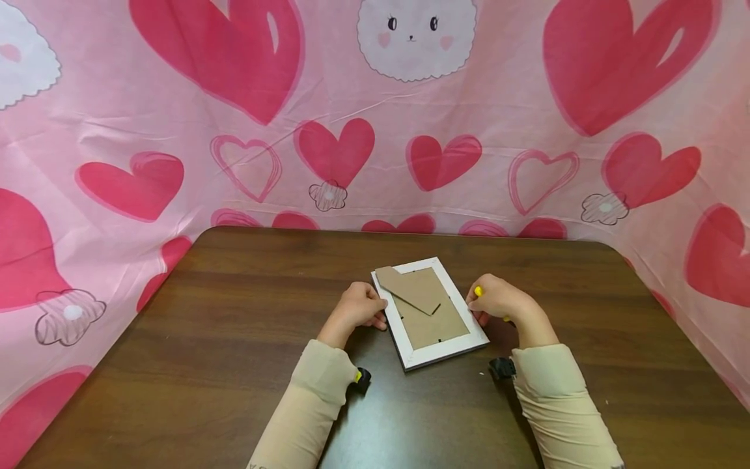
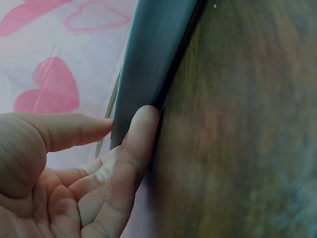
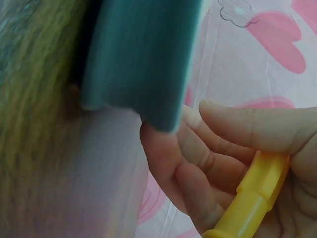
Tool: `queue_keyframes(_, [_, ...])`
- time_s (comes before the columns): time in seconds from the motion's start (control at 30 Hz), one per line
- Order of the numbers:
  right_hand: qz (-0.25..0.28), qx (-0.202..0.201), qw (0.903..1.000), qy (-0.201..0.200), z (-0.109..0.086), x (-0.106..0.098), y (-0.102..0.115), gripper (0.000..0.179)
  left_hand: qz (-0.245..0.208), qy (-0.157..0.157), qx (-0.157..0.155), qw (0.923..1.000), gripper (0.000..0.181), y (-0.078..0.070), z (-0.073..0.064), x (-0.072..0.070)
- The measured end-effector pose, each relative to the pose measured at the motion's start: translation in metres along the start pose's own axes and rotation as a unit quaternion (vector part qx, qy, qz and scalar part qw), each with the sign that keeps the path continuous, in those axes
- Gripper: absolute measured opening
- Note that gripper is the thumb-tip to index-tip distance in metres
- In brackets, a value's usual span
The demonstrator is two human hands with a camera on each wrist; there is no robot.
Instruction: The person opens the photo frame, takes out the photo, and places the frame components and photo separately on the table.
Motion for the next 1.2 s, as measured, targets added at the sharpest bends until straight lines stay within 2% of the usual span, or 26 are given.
queue_keyframes(0.4, [0.006, -0.015, 0.9993, 0.035, -0.006, 0.006, 0.000, 0.009, 0.043, -0.003, 0.017, 0.9989, 0.012, -0.004, 0.003, -0.003])
queue_keyframes(0.57, [0.016, -0.025, 0.9988, 0.038, -0.007, 0.006, 0.000, 0.010, 0.040, -0.004, 0.020, 0.9990, 0.013, -0.003, 0.002, -0.004])
queue_keyframes(0.83, [0.019, -0.015, 0.9984, -0.051, -0.001, -0.006, -0.001, 0.018, 0.025, -0.009, -0.001, 0.9996, 0.015, 0.000, -0.003, -0.013])
queue_keyframes(1.0, [0.029, -0.009, 0.9973, -0.068, 0.000, -0.009, -0.002, 0.027, 0.036, 0.014, -0.009, 0.9992, 0.018, 0.001, -0.004, -0.013])
queue_keyframes(1.2, [0.026, -0.007, 0.9984, -0.049, 0.001, -0.001, 0.001, 0.028, 0.034, 0.058, -0.016, 0.9976, 0.019, 0.002, -0.009, -0.003])
Point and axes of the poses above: each hand's wrist, its own z-axis towards the middle knuckle, its own x-axis out of the palm, y = z × x, the point moved 8 cm from there along z, towards the middle knuckle, and after that the axes turned 15 degrees about x, right-handed, at the moved point
